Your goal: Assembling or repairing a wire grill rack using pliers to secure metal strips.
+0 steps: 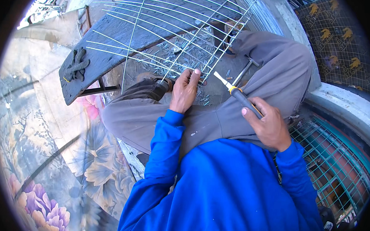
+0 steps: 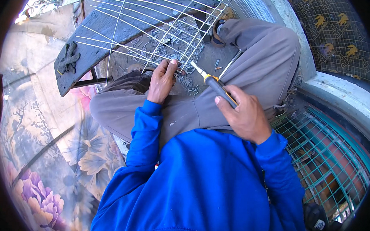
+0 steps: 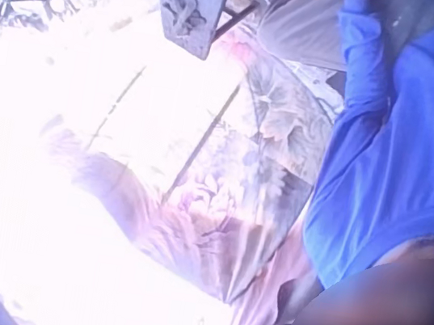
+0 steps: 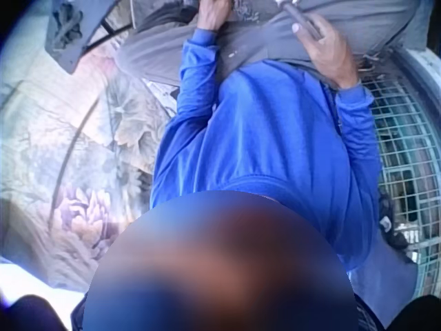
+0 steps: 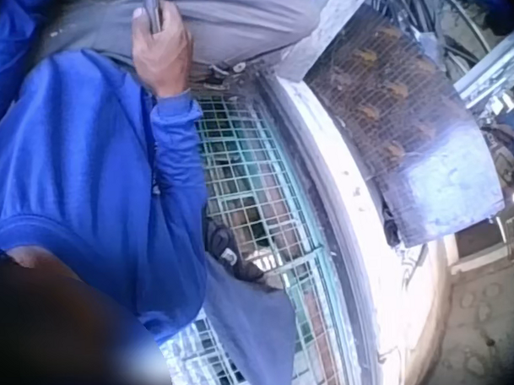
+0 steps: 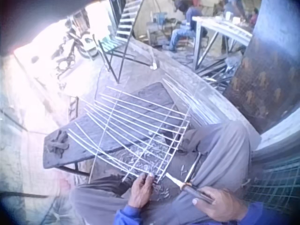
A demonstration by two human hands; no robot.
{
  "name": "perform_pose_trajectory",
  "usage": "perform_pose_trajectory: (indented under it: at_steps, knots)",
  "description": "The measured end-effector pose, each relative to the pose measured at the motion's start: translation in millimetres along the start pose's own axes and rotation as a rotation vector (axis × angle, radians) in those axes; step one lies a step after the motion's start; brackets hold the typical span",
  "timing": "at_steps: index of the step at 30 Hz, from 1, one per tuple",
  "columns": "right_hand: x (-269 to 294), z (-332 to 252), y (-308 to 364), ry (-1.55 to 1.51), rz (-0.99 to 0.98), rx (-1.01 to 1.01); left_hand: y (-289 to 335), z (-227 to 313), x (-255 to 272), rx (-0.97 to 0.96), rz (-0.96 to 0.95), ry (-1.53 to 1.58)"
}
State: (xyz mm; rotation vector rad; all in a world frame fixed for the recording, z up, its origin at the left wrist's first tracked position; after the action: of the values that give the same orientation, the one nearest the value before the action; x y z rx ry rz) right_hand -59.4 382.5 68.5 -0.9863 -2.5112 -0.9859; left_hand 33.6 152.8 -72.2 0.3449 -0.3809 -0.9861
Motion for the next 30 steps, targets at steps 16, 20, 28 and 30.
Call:
perform_pose_trajectory:
  at_steps: [16, 20, 28, 30]
  knots:
    - [-17, 4, 0, -0.12, 0.034, 0.075, 2, 7, -1, 0.02, 0.004, -0.013]
    - [-15, -1, 2, -0.116, 0.013, 0.038, 3, 11, -2, 0.022, -0.001, -0.019]
    - [-23, 3, -5, -0.118, 0.038, 0.031, 2, 4, -2, 0.006, -0.006, -0.068]
    - [-22, 4, -4, -0.14, 0.023, 0.057, 4, 8, -2, 0.0, 0.005, -0.071]
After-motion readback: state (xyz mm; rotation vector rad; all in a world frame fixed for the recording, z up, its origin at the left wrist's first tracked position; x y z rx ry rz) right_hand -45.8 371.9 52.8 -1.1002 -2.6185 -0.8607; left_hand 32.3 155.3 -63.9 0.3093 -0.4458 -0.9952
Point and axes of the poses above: each hand's wrist, its own y-axis away from the middle knuckle, its own x-axis out of the back of the hand, z = x × y, the point moved 4 cm from there along -y, towards the middle knuckle, and after that the axes turned 4 degrees about z, right-handed, at the moved point
